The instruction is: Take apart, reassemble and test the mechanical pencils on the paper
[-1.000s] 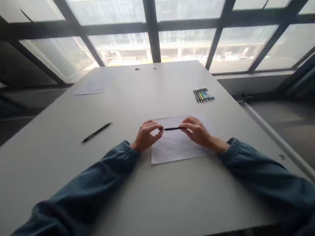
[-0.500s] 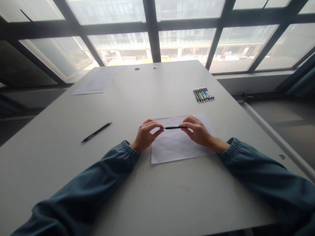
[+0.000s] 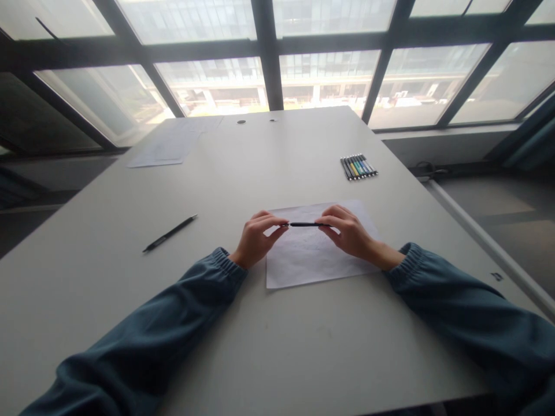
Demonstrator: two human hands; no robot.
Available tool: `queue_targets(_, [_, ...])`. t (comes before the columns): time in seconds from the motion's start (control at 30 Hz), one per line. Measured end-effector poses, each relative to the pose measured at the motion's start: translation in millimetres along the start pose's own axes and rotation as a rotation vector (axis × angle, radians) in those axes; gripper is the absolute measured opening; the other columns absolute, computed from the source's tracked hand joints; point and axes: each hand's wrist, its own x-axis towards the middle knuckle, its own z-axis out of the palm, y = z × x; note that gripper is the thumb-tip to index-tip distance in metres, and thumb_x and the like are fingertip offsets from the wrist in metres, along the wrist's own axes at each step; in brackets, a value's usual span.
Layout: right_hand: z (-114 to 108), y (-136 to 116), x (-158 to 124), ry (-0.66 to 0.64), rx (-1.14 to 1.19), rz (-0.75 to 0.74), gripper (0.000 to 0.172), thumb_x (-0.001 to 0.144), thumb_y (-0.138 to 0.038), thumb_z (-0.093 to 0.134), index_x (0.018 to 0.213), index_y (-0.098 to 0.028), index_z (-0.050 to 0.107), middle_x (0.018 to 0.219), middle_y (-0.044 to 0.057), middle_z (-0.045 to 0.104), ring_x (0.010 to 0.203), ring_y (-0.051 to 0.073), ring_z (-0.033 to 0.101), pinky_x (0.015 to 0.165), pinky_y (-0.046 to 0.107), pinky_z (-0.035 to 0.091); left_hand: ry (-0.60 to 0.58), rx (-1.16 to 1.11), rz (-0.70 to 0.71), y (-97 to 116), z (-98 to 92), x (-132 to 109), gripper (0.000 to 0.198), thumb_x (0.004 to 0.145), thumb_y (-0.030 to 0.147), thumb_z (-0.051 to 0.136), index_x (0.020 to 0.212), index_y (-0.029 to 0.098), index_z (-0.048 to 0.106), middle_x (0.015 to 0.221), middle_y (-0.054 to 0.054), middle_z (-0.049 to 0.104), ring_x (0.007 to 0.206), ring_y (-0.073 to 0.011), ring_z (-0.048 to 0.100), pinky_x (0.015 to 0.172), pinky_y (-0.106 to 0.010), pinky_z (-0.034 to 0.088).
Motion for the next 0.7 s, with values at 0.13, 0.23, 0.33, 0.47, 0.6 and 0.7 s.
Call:
queue_targets(0.13, [0.2,0.6,-0.5,0.011,-0.003,-0.014,0.018,0.097,-0.017,0.057,0.110,-0.024,0.068,0.094,0.007,0.063,0.087,0.022,0.057,0.079,0.039,0.051,-0.011,0.012,-0.002,-0.3,0.0,0.0,0.011,0.089,0.027,0.073,0.096,0.020,0.076,0.086,-0.005,0.077,0.080,-0.0174,0.066,0.078,-0.034,0.055])
queue_targets(0.23, [0.4,1.7,-1.1,0.020,-0.008,-0.026,0.019,0.097,-0.016,0.058,0.111,-0.024,0.068,0.095,0.007,0.063,0.087,0.021,0.057,0.079,0.039,0.051,-0.018,0.019,-0.010,-0.4,-0.1,0.0,0.011,0.089,0.028,0.072,0.096,0.020,0.076,0.087,-0.005,0.077,0.080,-0.0178,0.066,0.079,-0.035,0.055])
queue_targets(0.33, [0.7,2.2,-1.3,0.030,-0.016,-0.037,0.019,0.096,-0.015,0.058,0.110,-0.024,0.068,0.095,0.007,0.063,0.087,0.021,0.057,0.078,0.038,0.051,-0.038,0.028,-0.026,-0.5,-0.1,-0.4,0.011,0.090,0.028,0.071,0.095,0.020,0.076,0.087,-0.005,0.077,0.082,-0.0182,0.066,0.080,-0.035,0.055])
queue_targets(0.47, [0.6,1.5,-1.0,0.033,-0.019,-0.040,0.019,0.096,-0.015,0.058,0.110,-0.024,0.068,0.095,0.007,0.062,0.088,0.021,0.057,0.079,0.038,0.051,-0.074,0.044,-0.054,-0.8,-0.1,-1.0,0.011,0.091,0.030,0.070,0.094,0.020,0.075,0.087,-0.005,0.077,0.083,-0.0184,0.066,0.081,-0.035,0.054])
queue_targets(0.6, [0.2,0.8,-1.0,0.020,-0.026,-0.032,0.018,0.097,-0.016,0.057,0.109,-0.024,0.068,0.095,0.007,0.063,0.088,0.022,0.057,0.079,0.039,0.051,-0.087,0.031,-0.042,-0.1,-0.2,-0.8,0.013,0.090,0.032,0.070,0.093,0.020,0.076,0.087,-0.005,0.076,0.083,-0.0187,0.067,0.081,-0.035,0.054])
queue_targets(0.7, [0.1,1.0,-1.3,0.012,-0.025,-0.025,0.019,0.097,-0.017,0.057,0.109,-0.025,0.069,0.095,0.007,0.063,0.088,0.022,0.057,0.080,0.040,0.051,-0.087,0.005,-0.017,1.4,-0.4,0.1,0.014,0.091,0.032,0.070,0.095,0.020,0.076,0.087,-0.006,0.076,0.083,-0.0187,0.067,0.081,-0.036,0.054])
